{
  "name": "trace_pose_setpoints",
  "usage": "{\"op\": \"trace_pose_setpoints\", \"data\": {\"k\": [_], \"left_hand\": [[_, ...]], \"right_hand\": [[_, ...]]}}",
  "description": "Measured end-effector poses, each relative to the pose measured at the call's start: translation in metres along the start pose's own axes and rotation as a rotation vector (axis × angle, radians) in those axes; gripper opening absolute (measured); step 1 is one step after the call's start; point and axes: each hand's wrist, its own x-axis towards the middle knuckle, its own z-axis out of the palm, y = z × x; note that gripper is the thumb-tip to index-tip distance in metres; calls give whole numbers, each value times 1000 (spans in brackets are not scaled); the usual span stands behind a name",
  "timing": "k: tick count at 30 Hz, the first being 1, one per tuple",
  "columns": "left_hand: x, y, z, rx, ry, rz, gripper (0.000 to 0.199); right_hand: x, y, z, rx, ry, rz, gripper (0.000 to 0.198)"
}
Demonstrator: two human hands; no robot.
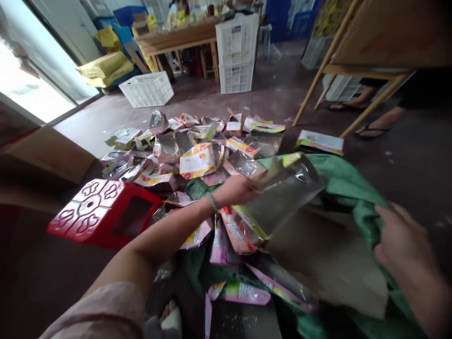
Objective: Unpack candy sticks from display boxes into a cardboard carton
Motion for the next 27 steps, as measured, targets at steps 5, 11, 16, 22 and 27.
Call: {"op": "trace_pose_setpoints", "data": {"k": [5,11,16,22,27], "left_hand": [[-7,64,38,228,-172,116,38],[-49,-9,-33,-380,-401,16,47],[-196,-138,-44,109,-258,-678,55],[-360,-180,81,161,-389,-958,90],[-394,-179,108,-16,-330,-899,45]], "right_hand": [[-48,-39,6,-247,-313,-375,80],[-83,-49,45,-883,-636,-541,67],[-78,-41,56,-948,-632,-486,62],[-72,-17,69,-1053,-654,-464,59],[-67,-17,70,-973,-571,-453,54]]}}
